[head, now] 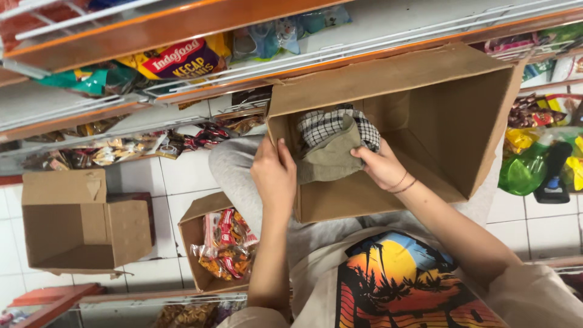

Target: The person sits on the floor of a store aisle and restocks shelves. They take packaged snacks from a cardboard box, wipe them with a cloth, scan the barcode with a handheld scanner, and place them on the shelf.

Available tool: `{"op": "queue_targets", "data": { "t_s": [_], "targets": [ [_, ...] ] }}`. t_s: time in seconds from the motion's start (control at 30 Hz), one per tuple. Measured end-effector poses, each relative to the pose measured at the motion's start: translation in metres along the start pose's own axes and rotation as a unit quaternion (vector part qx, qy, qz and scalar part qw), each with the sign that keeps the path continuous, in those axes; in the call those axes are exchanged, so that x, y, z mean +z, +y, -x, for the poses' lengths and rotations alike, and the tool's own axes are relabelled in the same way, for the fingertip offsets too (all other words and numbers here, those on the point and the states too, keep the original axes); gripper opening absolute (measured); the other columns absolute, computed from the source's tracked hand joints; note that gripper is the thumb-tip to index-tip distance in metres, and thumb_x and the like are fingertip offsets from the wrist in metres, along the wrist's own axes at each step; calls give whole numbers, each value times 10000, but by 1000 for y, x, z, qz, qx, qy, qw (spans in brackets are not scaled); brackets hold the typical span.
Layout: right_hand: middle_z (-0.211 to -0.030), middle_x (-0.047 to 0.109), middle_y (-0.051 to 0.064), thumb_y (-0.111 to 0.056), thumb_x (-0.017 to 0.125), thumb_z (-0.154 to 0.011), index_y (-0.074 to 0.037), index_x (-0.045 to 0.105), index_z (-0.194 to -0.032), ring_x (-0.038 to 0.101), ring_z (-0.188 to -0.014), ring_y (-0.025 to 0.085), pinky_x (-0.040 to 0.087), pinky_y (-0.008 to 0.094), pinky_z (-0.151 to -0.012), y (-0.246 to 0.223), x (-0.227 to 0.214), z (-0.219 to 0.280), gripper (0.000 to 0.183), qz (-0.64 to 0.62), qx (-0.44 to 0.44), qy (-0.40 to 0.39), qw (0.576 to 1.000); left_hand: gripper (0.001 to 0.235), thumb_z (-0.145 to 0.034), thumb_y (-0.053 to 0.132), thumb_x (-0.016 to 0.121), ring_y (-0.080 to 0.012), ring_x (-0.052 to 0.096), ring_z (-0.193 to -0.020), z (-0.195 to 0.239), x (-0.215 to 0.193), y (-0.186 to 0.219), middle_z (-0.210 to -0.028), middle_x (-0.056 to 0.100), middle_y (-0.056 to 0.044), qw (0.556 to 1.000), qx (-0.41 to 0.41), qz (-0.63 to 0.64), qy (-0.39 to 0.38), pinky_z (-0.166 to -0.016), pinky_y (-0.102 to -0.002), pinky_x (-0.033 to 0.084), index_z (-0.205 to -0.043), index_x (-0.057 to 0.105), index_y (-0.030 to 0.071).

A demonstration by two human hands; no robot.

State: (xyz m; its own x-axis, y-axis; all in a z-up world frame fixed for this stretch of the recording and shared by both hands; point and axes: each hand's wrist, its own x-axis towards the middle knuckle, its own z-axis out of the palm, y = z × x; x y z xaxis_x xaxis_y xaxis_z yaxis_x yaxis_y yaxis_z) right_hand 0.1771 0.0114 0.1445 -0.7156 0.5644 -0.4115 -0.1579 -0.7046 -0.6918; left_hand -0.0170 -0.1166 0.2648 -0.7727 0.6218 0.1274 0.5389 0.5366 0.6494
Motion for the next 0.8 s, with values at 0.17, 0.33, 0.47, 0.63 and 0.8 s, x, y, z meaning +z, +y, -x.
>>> {"op": "queue_targets", "data": {
  "t_s": [0.17, 0.33, 0.47, 0.63, 0.8],
  "targets": [
    [-1237, 663, 74, 57, 595, -930, 14, 575, -1347, 638, -1116, 175, 542, 338, -963, -16, 5, 24, 419, 40, -29, -15, 999, 152, -990, 73, 607, -445, 666, -760, 15, -9, 4, -877, 672, -236, 998, 45, -11, 38, -656, -518, 517, -1070, 669, -41],
    [-1225, 675, 62, 82, 578, -857, -18, 559, -1329, 653, -1117, 178, 546, 344, -965, -32, 21, 50, 484, 46, -32, -10, 998, 194, -966, 39, 626, -417, 659, -743, 42, -49, 14, -870, 656, -222, 994, 71, -25, 84, -643, -491, 518, -1131, 667, -57],
    [-1211, 673, 70, 102, 612, -853, 9, 556, -1320, 631, -1093, 166, 527, 337, -969, -26, 40, 69, 479, 133, -44, 8, 990, 196, -942, 16, 647, -398, 643, -726, 57, -91, 19, -826, 631, -204, 992, 53, -47, 101, -649, -486, 506, -1123, 671, -53],
    [-1234, 681, 67, 57, 631, -840, 42, 594, -1330, 616, -1123, 145, 497, 302, -1012, -27, 73, 86, 492, 236, -88, -101, 963, 194, -941, 17, 656, -374, 647, -729, 71, -138, 27, -845, 645, -180, 989, 33, -61, 133, -635, -467, 497, -1130, 681, -20],
    [-1201, 687, 68, 46, 660, -841, 51, 608, -1303, 616, -1098, 143, 492, 293, -992, -30, 90, 107, 465, 294, -110, -137, 940, 245, -947, 43, 673, -328, 664, -713, 82, -169, 32, -883, 669, -148, 985, 40, -56, 159, -629, -431, 519, -1190, 679, 9]
  ]
}}
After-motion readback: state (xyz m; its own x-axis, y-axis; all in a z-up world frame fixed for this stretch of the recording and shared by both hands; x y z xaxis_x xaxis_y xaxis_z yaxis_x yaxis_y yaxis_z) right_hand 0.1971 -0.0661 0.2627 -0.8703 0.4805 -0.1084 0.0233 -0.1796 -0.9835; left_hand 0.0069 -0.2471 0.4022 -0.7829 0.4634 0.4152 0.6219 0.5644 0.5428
